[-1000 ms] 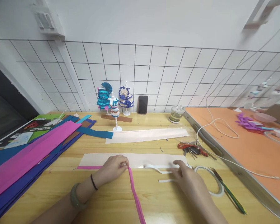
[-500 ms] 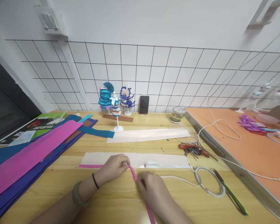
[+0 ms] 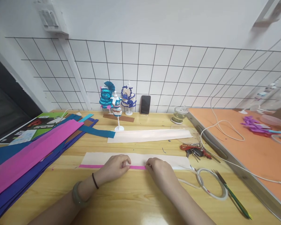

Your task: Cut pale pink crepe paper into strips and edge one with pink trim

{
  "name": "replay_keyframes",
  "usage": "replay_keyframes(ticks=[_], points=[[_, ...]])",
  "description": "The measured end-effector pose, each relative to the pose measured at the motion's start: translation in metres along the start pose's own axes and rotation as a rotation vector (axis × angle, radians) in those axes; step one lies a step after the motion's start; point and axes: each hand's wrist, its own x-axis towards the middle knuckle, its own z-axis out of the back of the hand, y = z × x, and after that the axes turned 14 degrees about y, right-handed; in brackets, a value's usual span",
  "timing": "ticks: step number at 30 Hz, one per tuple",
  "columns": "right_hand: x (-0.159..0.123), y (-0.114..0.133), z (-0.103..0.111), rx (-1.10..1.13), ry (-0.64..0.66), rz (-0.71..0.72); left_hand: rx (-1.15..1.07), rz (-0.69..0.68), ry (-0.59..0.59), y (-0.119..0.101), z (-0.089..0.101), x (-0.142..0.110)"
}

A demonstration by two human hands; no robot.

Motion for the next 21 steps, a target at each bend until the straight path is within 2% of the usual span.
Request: replay_keyframes(ticks=[6,14,19,21], points=[[0.006,-0.006,-0.001,-0.031,0.009,0.088,0.007,0.031,0.020,-0.003,0.001,0.000],[0.012,-0.013,-0.005,-0.059,0.060,0.067,0.085,0.093,-0.007,-0.006,-0.003,0.004],[0.010,-0.012,-0.003,-0.017,0.070,0.183,0.114,0.109,-0.018,-0.006,-0.005,0.005],[0.010,-0.011,-0.003,-0.033,0.082,0.173,0.122,0.115,-0.014,-0.007,-0.005,0.005]])
